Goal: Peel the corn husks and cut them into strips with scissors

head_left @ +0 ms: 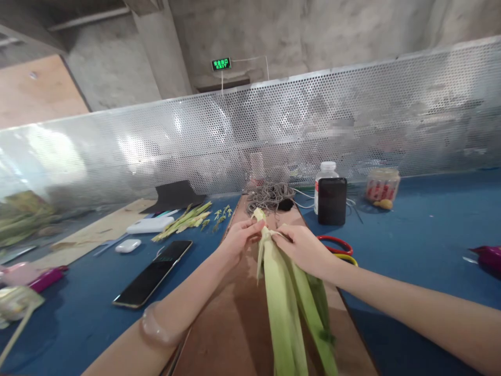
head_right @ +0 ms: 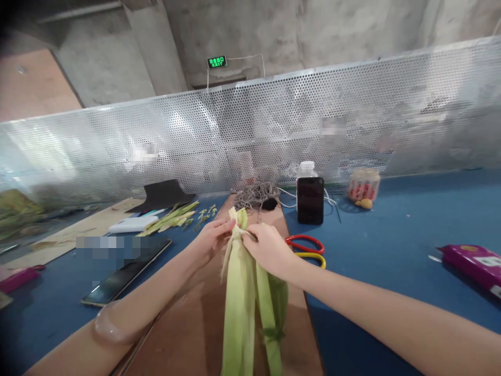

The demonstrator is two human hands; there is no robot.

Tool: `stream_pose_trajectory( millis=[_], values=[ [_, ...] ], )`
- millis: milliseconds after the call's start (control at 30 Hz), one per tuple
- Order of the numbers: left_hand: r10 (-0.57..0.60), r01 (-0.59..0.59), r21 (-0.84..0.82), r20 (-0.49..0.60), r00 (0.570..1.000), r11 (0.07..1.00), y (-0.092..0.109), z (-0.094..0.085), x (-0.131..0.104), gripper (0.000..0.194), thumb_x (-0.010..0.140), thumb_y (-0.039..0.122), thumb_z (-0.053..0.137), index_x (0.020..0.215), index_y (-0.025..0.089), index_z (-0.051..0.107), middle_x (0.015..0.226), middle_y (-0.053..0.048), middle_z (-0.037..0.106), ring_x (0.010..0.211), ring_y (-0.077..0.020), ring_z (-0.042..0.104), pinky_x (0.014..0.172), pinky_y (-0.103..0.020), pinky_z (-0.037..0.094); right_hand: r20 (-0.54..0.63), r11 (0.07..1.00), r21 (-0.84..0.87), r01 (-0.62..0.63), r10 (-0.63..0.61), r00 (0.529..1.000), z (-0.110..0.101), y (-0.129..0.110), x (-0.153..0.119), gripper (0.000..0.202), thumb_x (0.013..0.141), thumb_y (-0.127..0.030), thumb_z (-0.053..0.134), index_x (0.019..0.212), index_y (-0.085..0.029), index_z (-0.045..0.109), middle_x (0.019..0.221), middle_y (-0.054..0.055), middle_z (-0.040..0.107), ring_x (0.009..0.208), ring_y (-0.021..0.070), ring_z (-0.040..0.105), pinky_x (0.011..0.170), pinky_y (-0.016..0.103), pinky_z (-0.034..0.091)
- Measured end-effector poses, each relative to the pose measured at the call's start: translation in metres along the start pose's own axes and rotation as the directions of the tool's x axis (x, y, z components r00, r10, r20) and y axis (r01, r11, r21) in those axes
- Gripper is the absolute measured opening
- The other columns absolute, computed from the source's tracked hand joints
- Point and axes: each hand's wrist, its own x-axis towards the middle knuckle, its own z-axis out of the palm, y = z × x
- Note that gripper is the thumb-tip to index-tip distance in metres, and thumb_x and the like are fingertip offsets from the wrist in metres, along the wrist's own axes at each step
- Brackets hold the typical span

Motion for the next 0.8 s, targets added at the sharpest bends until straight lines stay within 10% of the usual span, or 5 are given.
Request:
stream_pose_trajectory(
  millis=[267,800],
  values=[
    [-0.011,0.011,-0.036,0.011,1.0,0.999,0.0034,0.0015,-0.002,0.031,0.058,0.035,0.072,0.074,0.009,0.067,0.07,-0.007,0.066,0.066,-0.0147,0.058,0.069,-0.027,0.042,0.092,0.962,0.267,-0.049,0.025,0.995,-0.0036,0.002,0.0033,0.03,0.083,-0.038,0.037,0.065,-0.016,0.047,0.059,-0.004,0.039,0.054,0.0091,0.035,0.051,0.021,0.028],
    [0.008,-0.008,0.007,0.064,0.998,1.0,0.0005,0.0005,-0.0019,0.023,0.064,0.033,0.069,0.072,0.012,0.067,0.07,-0.006,0.066,0.063,-0.0128,0.058,0.067,-0.025,0.042,0.028,0.991,0.116,0.072,-0.076,0.997,-0.0053,0.0009,0.0016,0.031,0.085,-0.031,0.036,0.06,-0.015,0.048,0.057,-0.004,0.042,0.054,0.0092,0.038,0.052,0.021,0.028]
  ],
)
